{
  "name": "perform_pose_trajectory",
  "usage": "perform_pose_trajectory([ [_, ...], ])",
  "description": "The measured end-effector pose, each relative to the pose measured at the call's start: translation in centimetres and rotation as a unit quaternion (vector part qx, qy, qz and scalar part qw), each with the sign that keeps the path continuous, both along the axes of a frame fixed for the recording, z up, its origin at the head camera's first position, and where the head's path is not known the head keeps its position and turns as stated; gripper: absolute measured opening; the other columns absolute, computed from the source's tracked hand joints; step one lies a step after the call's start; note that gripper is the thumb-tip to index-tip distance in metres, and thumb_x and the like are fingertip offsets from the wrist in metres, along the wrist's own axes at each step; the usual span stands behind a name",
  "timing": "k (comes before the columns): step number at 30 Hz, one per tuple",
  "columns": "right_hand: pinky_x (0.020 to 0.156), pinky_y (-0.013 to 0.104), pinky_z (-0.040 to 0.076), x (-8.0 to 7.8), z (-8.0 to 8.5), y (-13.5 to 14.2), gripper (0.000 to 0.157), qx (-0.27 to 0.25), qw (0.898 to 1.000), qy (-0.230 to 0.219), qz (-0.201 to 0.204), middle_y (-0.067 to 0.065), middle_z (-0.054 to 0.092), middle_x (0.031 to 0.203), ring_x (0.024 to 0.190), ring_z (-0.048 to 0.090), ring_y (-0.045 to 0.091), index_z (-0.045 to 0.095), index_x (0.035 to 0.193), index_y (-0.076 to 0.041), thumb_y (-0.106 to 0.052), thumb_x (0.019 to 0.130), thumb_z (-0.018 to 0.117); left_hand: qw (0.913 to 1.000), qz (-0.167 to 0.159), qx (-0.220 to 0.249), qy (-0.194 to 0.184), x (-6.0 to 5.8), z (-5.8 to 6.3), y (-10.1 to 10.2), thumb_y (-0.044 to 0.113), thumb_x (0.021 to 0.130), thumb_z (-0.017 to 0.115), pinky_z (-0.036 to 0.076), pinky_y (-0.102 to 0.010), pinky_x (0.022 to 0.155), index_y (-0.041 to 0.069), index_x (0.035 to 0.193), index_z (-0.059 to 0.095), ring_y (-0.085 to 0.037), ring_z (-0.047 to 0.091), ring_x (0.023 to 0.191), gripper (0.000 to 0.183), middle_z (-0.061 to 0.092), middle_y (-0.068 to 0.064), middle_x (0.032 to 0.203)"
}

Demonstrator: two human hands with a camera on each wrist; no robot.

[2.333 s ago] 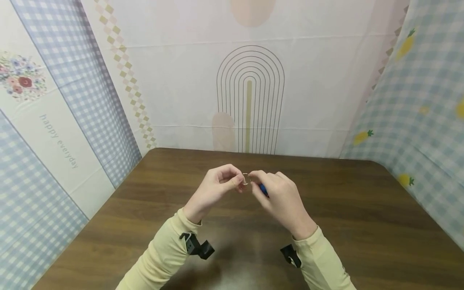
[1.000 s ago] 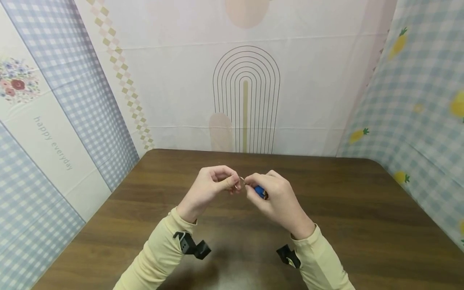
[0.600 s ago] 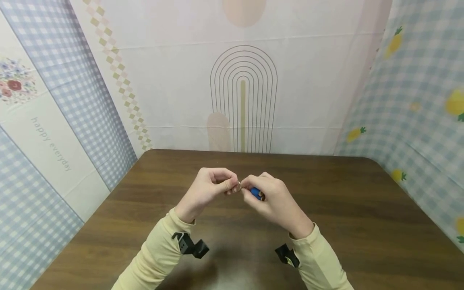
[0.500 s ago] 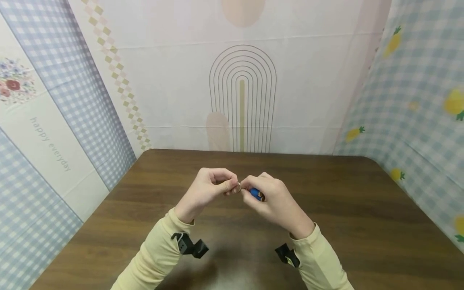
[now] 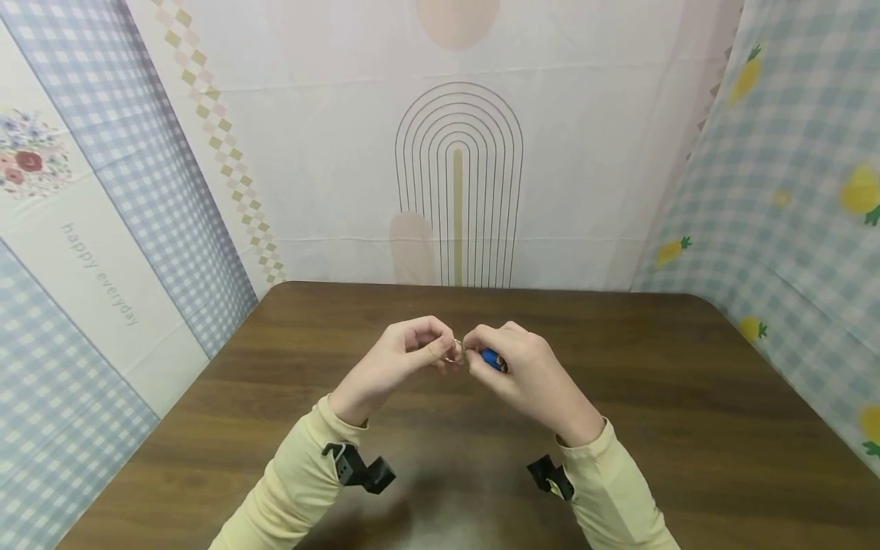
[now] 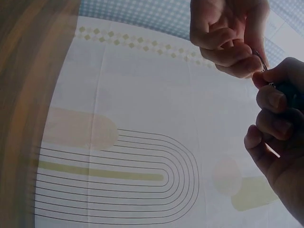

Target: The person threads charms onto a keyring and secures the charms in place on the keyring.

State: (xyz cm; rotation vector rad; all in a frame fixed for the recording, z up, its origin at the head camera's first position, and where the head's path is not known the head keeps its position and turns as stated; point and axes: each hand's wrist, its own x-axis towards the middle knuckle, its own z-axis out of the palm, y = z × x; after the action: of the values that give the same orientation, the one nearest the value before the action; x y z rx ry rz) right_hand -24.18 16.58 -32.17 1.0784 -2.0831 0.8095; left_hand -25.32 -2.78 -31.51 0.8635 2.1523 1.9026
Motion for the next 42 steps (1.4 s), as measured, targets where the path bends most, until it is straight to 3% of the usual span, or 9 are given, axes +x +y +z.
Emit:
perform_pose_trajectory([
  [6,0.057,0.010,0.037,0.5,0.0,-0.1,0.023,0.001,1.000,-0.012,-0.028,-0.011,0.060,0.079,0.065,0.044,-0.001,0.061,0.089,-0.017,-0.001,0.074,0.068,1.0000,0.004,-0.003,0.004,0.1,-0.2,-0.1,0.010,0.088,0.054,0.053,-0.036,0.071,-0.002,0.097,0.059,-0.013,0.062,0.070,0.016,0.064,-0.022,0.084],
  [12,0.055,0.011,0.034,1.1,0.1,-0.6,0.024,0.006,0.999,-0.010,-0.035,-0.016,0.056,0.077,0.064,0.041,0.000,0.060,0.086,-0.021,-0.001,0.075,0.064,0.9966,-0.001,-0.045,0.069,0.4,-0.4,-0.5,0.009,0.087,0.057,0.052,-0.033,0.069,0.002,0.097,0.063,-0.017,0.059,0.069,0.014,0.063,-0.018,0.081],
  [16,0.055,0.012,0.035,1.5,0.1,-0.8,0.024,0.006,0.999,-0.004,-0.050,-0.016,0.055,0.076,0.065,0.041,0.000,0.059,0.084,-0.022,-0.001,0.074,0.064,0.9979,-0.002,-0.045,0.045,0.8,-0.1,-1.0,0.010,0.085,0.059,0.051,-0.027,0.070,0.005,0.103,0.061,-0.024,0.060,0.078,0.019,0.063,-0.017,0.087],
  [19,0.056,0.011,0.035,1.4,0.1,-0.9,0.022,0.004,0.998,-0.001,-0.057,-0.014,0.056,0.076,0.066,0.043,0.000,0.058,0.084,-0.020,0.000,0.074,0.063,0.9987,0.022,-0.035,0.030,1.1,0.2,-1.1,0.011,0.084,0.061,0.050,-0.025,0.072,0.006,0.106,0.059,-0.020,0.062,0.081,0.023,0.064,-0.016,0.091],
  [25,0.057,0.011,0.036,0.9,-0.1,-0.9,0.021,0.006,0.999,-0.004,-0.053,-0.011,0.060,0.078,0.065,0.044,0.000,0.060,0.088,-0.018,-0.002,0.075,0.064,0.9959,0.070,-0.007,0.057,0.9,0.2,-1.0,0.010,0.083,0.062,0.051,-0.028,0.072,0.007,0.097,0.065,-0.018,0.064,0.079,0.015,0.066,-0.015,0.094],
  [34,0.056,0.008,0.030,0.6,-0.3,-0.6,0.023,0.046,0.997,0.037,-0.046,-0.018,0.057,0.071,0.064,0.036,0.000,0.062,0.087,-0.022,-0.002,0.074,0.062,0.9940,0.061,-0.044,0.080,0.5,-0.1,-0.9,0.009,0.084,0.060,0.049,-0.024,0.070,0.011,0.095,0.067,-0.019,0.063,0.080,0.014,0.067,-0.011,0.090],
  [42,0.057,0.008,0.033,-0.8,-0.1,0.6,0.008,0.007,0.998,0.044,-0.044,-0.010,0.059,0.072,0.066,0.041,0.002,0.062,0.085,-0.014,-0.008,0.079,0.060,0.9959,0.070,-0.009,0.057,-0.1,0.1,0.4,0.011,0.082,0.064,0.051,-0.026,0.072,0.007,0.101,0.061,-0.015,0.062,0.078,0.020,0.064,-0.014,0.092],
])
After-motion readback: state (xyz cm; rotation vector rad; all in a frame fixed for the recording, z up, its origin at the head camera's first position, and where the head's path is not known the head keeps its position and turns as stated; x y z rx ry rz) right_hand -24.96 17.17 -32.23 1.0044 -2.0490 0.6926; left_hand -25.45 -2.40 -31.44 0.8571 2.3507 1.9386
